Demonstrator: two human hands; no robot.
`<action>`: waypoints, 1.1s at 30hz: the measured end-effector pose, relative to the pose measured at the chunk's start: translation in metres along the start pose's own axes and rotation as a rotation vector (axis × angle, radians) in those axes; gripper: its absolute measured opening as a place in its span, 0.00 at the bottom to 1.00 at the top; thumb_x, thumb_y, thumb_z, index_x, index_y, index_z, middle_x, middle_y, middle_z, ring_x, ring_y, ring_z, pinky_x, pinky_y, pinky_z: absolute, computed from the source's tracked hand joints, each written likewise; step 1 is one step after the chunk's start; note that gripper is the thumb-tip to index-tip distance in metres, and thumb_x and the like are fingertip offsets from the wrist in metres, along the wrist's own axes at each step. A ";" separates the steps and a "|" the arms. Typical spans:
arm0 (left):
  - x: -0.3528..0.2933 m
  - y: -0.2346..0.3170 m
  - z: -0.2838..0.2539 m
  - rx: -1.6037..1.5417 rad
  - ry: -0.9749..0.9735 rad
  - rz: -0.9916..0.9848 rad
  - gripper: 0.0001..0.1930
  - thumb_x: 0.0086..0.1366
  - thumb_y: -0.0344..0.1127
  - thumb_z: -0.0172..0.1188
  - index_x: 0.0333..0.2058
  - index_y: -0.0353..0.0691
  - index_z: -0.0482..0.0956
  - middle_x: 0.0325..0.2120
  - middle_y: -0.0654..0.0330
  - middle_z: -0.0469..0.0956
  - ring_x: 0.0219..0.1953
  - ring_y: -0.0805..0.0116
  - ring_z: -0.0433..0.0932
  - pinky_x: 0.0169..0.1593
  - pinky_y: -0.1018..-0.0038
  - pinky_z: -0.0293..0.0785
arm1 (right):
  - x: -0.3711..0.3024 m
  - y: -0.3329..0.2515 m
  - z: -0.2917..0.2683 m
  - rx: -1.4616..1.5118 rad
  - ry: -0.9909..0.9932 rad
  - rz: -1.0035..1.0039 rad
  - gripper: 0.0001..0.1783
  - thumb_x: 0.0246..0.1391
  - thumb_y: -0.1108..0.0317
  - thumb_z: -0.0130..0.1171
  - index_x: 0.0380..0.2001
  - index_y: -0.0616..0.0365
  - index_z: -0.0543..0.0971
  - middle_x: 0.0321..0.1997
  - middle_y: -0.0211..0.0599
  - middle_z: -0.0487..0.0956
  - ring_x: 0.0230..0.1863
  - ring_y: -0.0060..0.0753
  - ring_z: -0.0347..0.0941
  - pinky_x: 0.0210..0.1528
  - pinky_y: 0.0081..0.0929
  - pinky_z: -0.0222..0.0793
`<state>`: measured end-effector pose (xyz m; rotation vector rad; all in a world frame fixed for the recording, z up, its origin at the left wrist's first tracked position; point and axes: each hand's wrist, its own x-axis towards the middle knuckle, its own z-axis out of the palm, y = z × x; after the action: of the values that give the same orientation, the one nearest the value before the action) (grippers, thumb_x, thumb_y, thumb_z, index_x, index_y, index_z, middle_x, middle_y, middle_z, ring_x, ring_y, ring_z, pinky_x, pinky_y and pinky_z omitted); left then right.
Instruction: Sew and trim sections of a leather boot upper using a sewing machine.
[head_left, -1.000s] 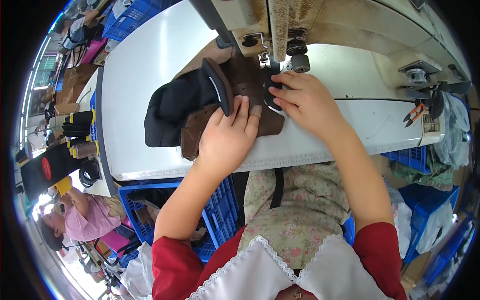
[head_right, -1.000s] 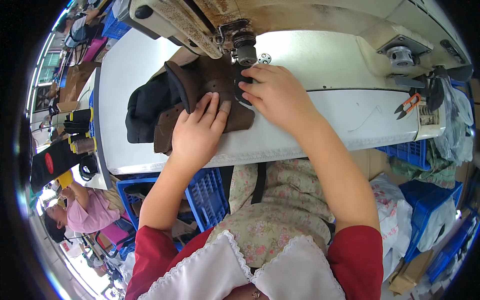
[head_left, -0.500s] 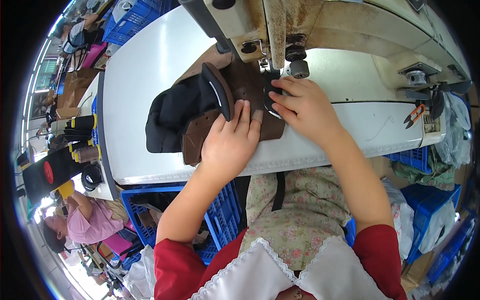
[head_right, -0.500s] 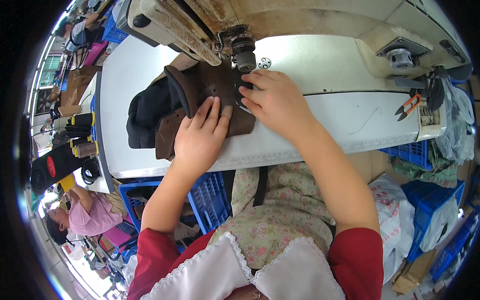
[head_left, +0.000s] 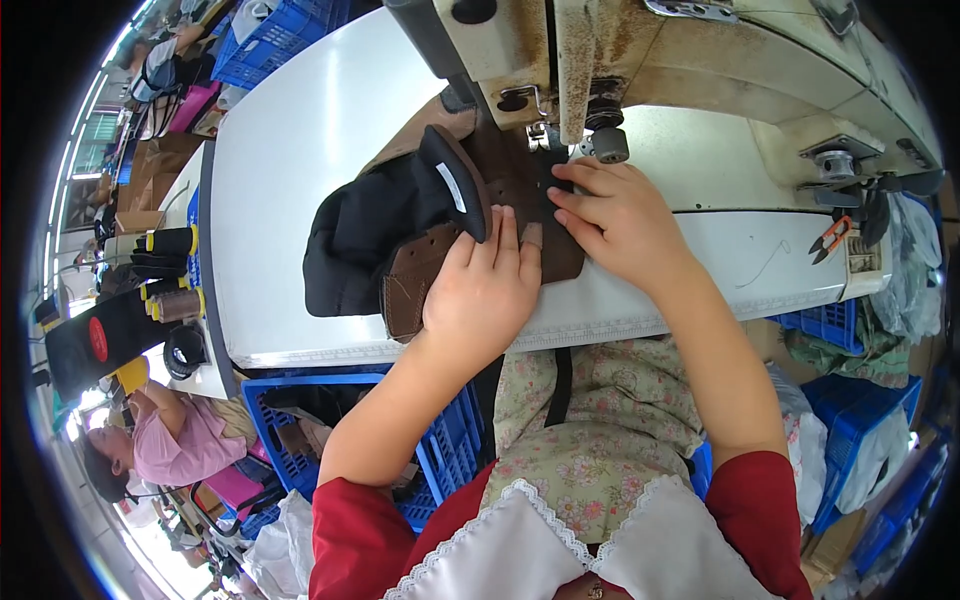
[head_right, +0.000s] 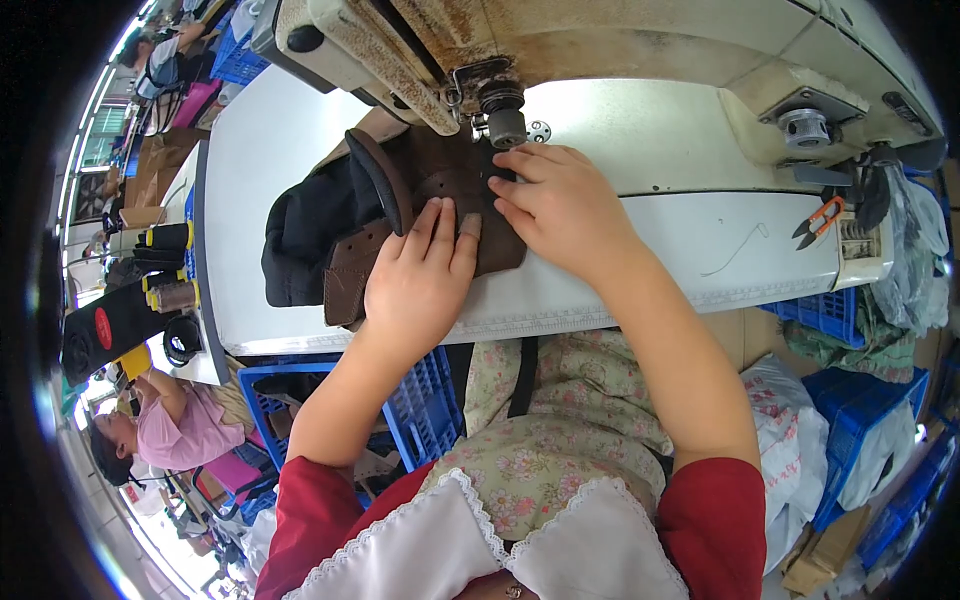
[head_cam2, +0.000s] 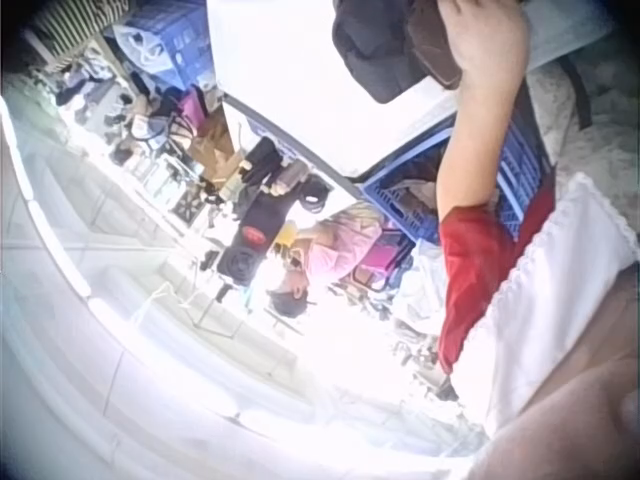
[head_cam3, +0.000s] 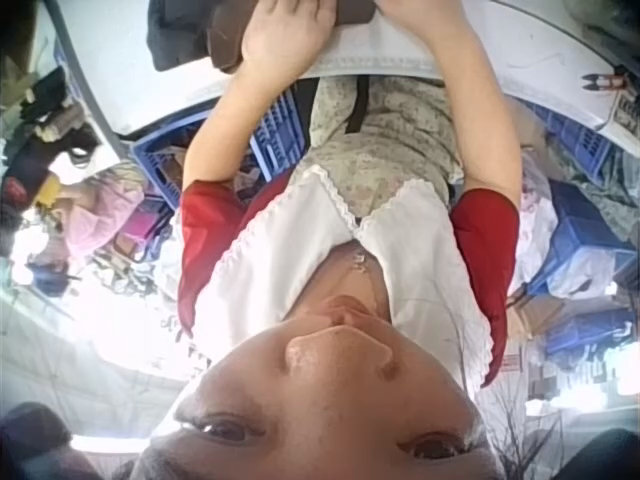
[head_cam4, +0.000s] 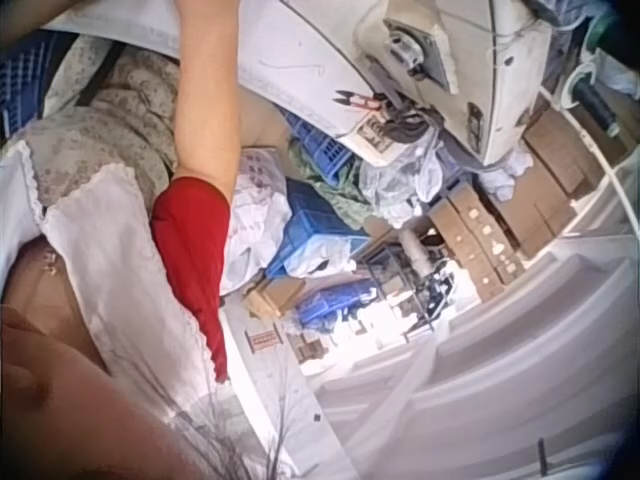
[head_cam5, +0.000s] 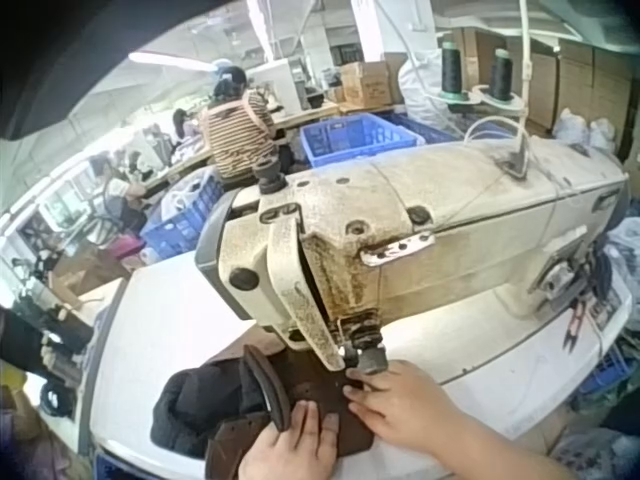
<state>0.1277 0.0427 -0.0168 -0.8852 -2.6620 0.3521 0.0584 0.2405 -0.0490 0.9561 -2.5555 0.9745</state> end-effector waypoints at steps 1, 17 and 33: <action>0.000 0.000 0.000 0.004 -0.002 0.001 0.21 0.54 0.36 0.56 0.48 0.39 0.79 0.48 0.51 0.80 0.55 0.58 0.74 0.51 0.68 0.73 | 0.000 0.000 0.000 -0.001 0.000 -0.001 0.10 0.49 0.67 0.64 0.36 0.55 0.86 0.48 0.35 0.82 0.55 0.39 0.74 0.59 0.37 0.68; 0.006 0.015 0.003 0.008 -0.013 -0.036 0.20 0.55 0.35 0.56 0.47 0.36 0.79 0.47 0.47 0.80 0.54 0.56 0.76 0.44 0.69 0.73 | 0.003 0.008 -0.006 -0.002 -0.011 -0.041 0.10 0.48 0.68 0.64 0.35 0.56 0.86 0.48 0.36 0.82 0.50 0.40 0.76 0.56 0.37 0.70; 0.017 0.011 0.012 -0.020 0.030 -0.060 0.20 0.53 0.35 0.56 0.44 0.34 0.80 0.43 0.45 0.81 0.51 0.55 0.78 0.44 0.68 0.73 | 0.012 0.019 -0.005 -0.037 -0.017 -0.040 0.11 0.46 0.70 0.66 0.37 0.55 0.85 0.48 0.34 0.81 0.53 0.42 0.75 0.55 0.39 0.70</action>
<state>0.1166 0.0604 -0.0280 -0.8077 -2.6625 0.2961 0.0370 0.2485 -0.0499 1.0058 -2.5487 0.9081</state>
